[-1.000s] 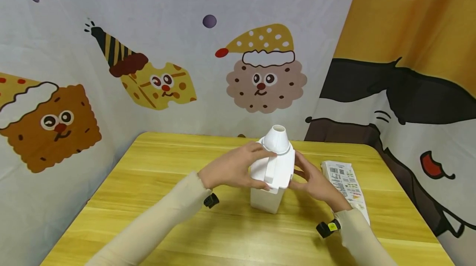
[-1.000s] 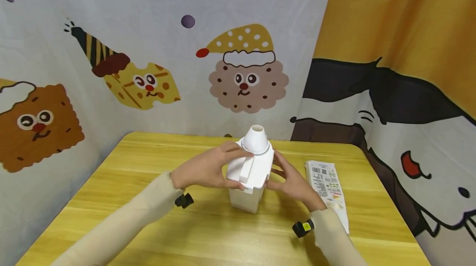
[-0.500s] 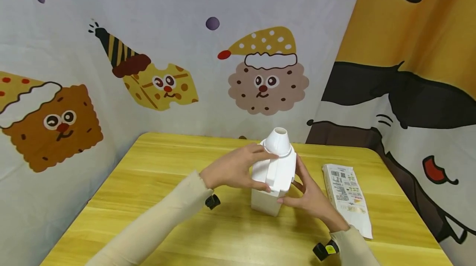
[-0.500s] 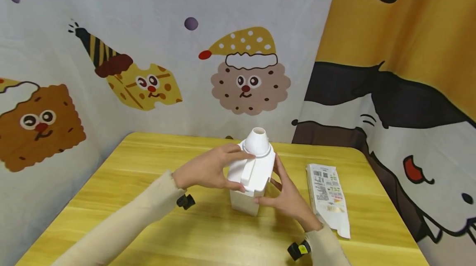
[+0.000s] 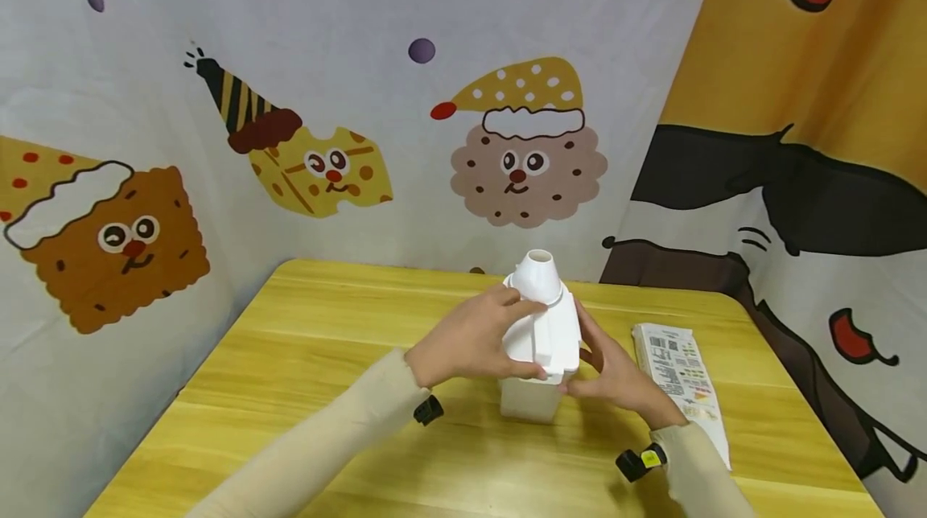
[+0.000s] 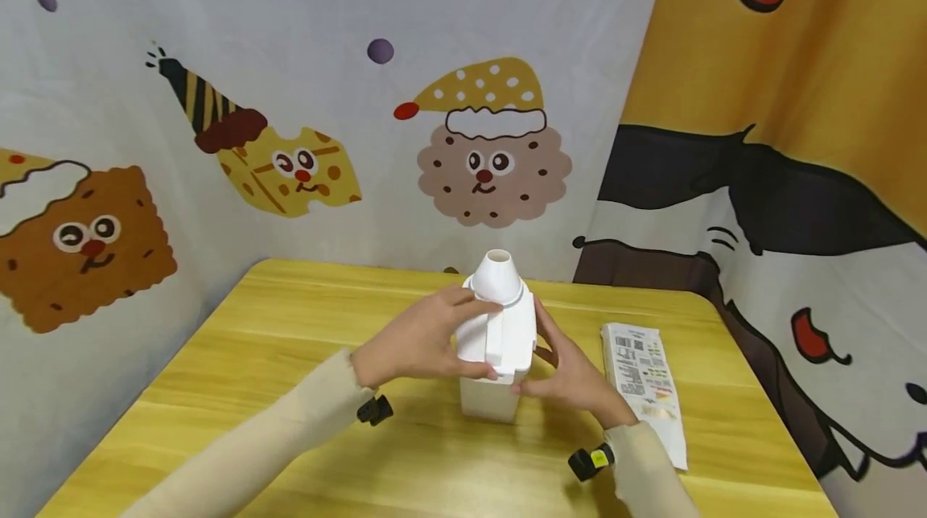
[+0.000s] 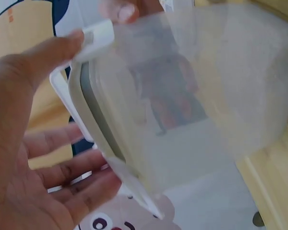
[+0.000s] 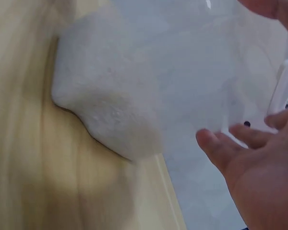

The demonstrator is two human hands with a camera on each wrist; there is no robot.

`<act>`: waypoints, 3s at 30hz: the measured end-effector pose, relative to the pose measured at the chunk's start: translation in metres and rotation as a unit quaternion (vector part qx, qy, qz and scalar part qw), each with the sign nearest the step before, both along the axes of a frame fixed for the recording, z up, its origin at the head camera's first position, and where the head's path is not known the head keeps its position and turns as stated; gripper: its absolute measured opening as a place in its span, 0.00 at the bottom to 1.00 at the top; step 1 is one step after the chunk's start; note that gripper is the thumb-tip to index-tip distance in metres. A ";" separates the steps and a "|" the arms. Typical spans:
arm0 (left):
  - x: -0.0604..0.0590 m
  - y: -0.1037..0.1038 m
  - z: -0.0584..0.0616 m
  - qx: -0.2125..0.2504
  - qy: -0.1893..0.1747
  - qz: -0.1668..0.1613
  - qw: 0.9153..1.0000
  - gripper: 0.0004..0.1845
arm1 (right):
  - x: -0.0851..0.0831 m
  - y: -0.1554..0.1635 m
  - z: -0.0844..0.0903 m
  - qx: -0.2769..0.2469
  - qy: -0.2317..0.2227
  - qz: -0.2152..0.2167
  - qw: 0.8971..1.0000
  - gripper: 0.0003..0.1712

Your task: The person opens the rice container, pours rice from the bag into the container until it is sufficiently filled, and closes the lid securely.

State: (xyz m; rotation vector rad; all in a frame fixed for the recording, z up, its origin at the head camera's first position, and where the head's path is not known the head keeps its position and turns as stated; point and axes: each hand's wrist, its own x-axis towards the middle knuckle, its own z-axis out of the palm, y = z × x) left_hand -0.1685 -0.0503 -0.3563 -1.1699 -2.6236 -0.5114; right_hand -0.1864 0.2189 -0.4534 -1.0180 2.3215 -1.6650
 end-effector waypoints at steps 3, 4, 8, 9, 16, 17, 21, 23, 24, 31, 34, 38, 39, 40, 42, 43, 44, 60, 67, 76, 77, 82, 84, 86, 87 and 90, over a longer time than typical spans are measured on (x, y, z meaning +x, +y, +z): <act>0.006 0.006 -0.002 0.011 0.006 0.026 1.000 0.43 | -0.006 0.005 0.001 -0.007 -0.003 0.032 0.999 0.72; 0.008 0.009 -0.002 0.012 0.009 0.036 0.999 0.43 | -0.007 0.007 0.002 -0.012 -0.005 0.045 0.999 0.71; 0.018 0.018 -0.006 0.001 0.026 0.075 0.997 0.44 | -0.012 0.012 0.001 -0.029 -0.025 0.090 0.995 0.68; 0.020 0.020 -0.007 -0.004 0.032 0.084 0.996 0.45 | -0.013 0.013 0.000 -0.028 -0.032 0.100 0.994 0.68; 0.024 0.025 -0.005 -0.011 0.065 0.102 0.993 0.45 | -0.019 0.014 0.004 -0.020 -0.063 0.101 0.993 0.66; 0.023 0.024 -0.003 -0.013 0.058 0.097 0.994 0.45 | -0.018 0.014 0.005 -0.022 -0.066 0.097 0.993 0.66; 0.014 0.010 0.003 -0.015 0.005 0.045 0.999 0.43 | -0.011 0.014 0.003 -0.035 -0.062 0.084 0.994 0.62; 0.009 0.001 0.005 -0.013 -0.026 0.010 1.000 0.41 | -0.004 0.014 0.001 -0.038 -0.052 0.071 0.995 0.60; 0.006 -0.004 0.006 -0.010 -0.036 -0.008 0.999 0.40 | 0.000 0.014 -0.001 -0.039 -0.046 0.062 0.996 0.58; -0.007 -0.025 0.001 0.002 -0.025 -0.068 0.997 0.32 | 0.021 0.006 -0.017 -0.019 -0.032 -0.036 0.999 0.53; -0.010 -0.027 -0.002 0.004 -0.003 -0.072 0.997 0.27 | 0.022 0.001 -0.021 -0.022 -0.034 -0.064 0.997 0.52; -0.010 -0.027 -0.007 0.014 0.020 -0.075 0.997 0.25 | 0.022 -0.001 -0.023 -0.036 -0.034 -0.070 0.996 0.49; -0.009 -0.027 -0.008 0.018 0.026 -0.076 0.997 0.24 | 0.022 -0.001 -0.023 -0.037 -0.032 -0.066 0.997 0.48; -0.008 -0.026 -0.009 0.023 0.033 -0.076 0.996 0.24 | 0.021 0.000 -0.024 -0.037 -0.029 -0.061 0.997 0.48; -0.007 -0.025 -0.011 0.031 0.048 -0.076 0.995 0.24 | 0.019 0.001 -0.024 -0.039 -0.023 -0.050 0.998 0.47; -0.006 -0.024 -0.011 0.035 0.055 -0.075 0.995 0.25 | 0.017 0.002 -0.023 -0.040 -0.018 -0.044 0.998 0.46; -0.006 -0.023 -0.012 0.037 0.062 -0.073 0.995 0.25 | 0.015 0.003 -0.023 -0.040 -0.015 -0.037 0.998 0.46; 0.015 0.002 -0.023 0.077 0.121 0.014 0.990 0.27 | -0.008 0.026 -0.017 -0.030 -0.105 0.063 0.992 0.41; 0.021 0.011 -0.022 0.069 0.137 0.042 0.987 0.27 | -0.016 0.033 -0.012 -0.017 -0.123 0.080 0.989 0.35; 0.012 0.001 -0.012 0.020 0.115 -0.005 0.993 0.21 | -0.017 0.034 -0.007 -0.022 -0.107 0.101 0.989 0.36; 0.010 -0.002 -0.011 0.016 0.108 -0.017 0.994 0.20 | -0.016 0.034 -0.006 -0.021 -0.104 0.095 0.990 0.37; 0.003 -0.014 -0.003 -0.009 0.080 -0.079 0.994 0.17 | -0.010 0.031 -0.005 -0.032 -0.095 0.067 0.993 0.42; 0.001 -0.017 0.000 -0.020 0.067 -0.102 0.992 0.17 | -0.008 0.030 -0.006 -0.040 -0.096 0.058 0.993 0.43; -0.001 -0.019 0.001 -0.036 0.057 -0.118 0.991 0.18 | -0.005 0.029 -0.008 -0.044 -0.094 0.048 0.993 0.44; -0.002 -0.020 0.001 -0.044 0.052 -0.124 0.990 0.18 | -0.004 0.028 -0.009 -0.045 -0.092 0.043 0.994 0.44; -0.004 -0.022 0.003 -0.068 0.043 -0.132 0.988 0.20 | -0.001 0.027 -0.013 -0.047 -0.086 0.029 0.995 0.43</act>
